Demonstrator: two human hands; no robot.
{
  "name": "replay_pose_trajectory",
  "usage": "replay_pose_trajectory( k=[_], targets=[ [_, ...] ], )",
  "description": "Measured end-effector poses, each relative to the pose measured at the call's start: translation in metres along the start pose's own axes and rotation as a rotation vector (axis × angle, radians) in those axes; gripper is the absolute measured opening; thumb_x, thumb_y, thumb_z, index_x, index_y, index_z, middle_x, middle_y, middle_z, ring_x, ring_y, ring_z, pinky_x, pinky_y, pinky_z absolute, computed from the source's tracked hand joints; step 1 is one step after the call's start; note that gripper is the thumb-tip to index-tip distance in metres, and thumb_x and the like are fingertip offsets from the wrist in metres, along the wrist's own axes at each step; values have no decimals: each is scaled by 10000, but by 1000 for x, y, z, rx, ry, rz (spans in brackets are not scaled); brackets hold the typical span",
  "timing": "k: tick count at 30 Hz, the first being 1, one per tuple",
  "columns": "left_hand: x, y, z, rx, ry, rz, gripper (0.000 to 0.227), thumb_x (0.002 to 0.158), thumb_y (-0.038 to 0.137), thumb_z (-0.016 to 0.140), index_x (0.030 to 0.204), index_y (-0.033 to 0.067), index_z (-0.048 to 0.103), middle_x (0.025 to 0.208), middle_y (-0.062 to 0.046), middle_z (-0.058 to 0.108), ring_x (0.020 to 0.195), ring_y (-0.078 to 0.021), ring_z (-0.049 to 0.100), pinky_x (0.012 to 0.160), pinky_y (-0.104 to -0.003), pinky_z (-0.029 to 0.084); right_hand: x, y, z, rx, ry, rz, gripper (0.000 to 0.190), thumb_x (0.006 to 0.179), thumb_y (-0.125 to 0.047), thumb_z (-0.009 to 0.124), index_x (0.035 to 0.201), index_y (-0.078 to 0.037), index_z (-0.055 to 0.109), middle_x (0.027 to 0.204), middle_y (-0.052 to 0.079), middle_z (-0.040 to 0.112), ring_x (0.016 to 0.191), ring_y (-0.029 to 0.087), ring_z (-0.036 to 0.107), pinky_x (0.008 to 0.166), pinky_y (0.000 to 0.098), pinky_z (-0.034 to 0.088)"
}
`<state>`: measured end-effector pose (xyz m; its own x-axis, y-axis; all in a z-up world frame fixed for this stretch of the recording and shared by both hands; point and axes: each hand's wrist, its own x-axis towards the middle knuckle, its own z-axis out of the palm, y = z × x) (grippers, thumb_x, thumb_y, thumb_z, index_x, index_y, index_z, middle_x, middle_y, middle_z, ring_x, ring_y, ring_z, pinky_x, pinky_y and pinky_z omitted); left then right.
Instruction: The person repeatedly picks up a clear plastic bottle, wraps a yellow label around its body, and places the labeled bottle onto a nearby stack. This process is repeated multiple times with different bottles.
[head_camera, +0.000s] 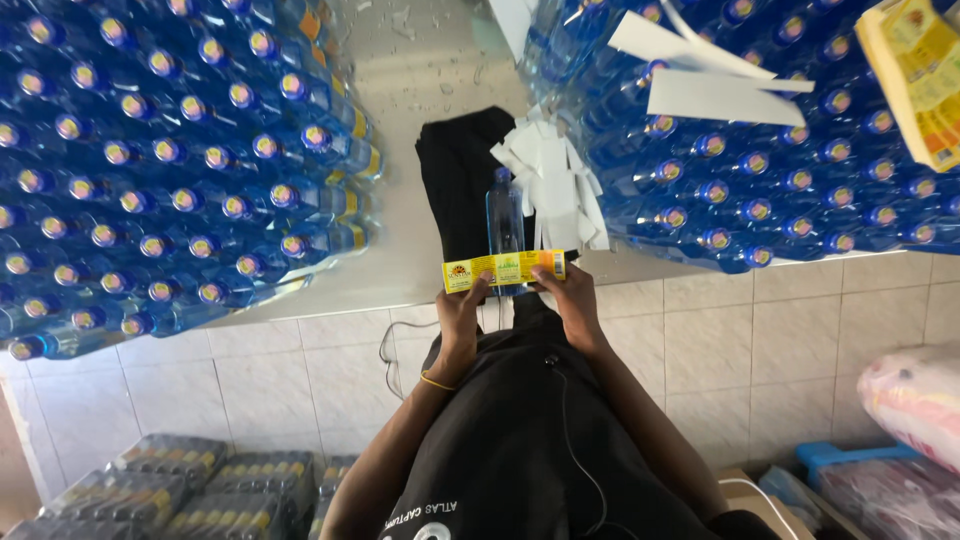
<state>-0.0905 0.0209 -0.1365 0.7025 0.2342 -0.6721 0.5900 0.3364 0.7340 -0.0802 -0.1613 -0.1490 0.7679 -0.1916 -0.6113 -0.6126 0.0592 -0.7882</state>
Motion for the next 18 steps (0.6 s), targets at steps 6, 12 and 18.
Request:
replay_pose_trajectory(
  k=[6, 12, 18],
  targets=[
    [-9, 11, 10, 62, 75, 48, 343, 915, 278, 945, 992, 35, 717, 872, -97, 743, 807, -147, 622, 800, -404, 531, -3, 14, 9, -25, 59, 31, 524, 965, -343, 890, 1243, 72, 732, 1086, 266, 745, 995, 326, 811, 1024, 487, 569],
    [-6, 12, 9, 127, 73, 28, 347, 937, 308, 927, 997, 51, 702, 870, -86, 729, 771, -141, 578, 768, -389, 518, 0, 22, 7, 108, 60, 75, 463, 963, -276, 884, 1238, 49, 704, 1068, 187, 735, 976, 255, 787, 1031, 463, 599],
    [-10, 15, 13, 174, 84, 22, 327, 935, 290, 919, 1004, 53, 705, 857, -77, 711, 772, -146, 587, 747, -365, 499, 1, 22, 5, 135, 54, 77, 425, 974, -241, 885, 1221, 56, 708, 1063, 245, 765, 983, 278, 800, 1018, 458, 619]
  ],
)
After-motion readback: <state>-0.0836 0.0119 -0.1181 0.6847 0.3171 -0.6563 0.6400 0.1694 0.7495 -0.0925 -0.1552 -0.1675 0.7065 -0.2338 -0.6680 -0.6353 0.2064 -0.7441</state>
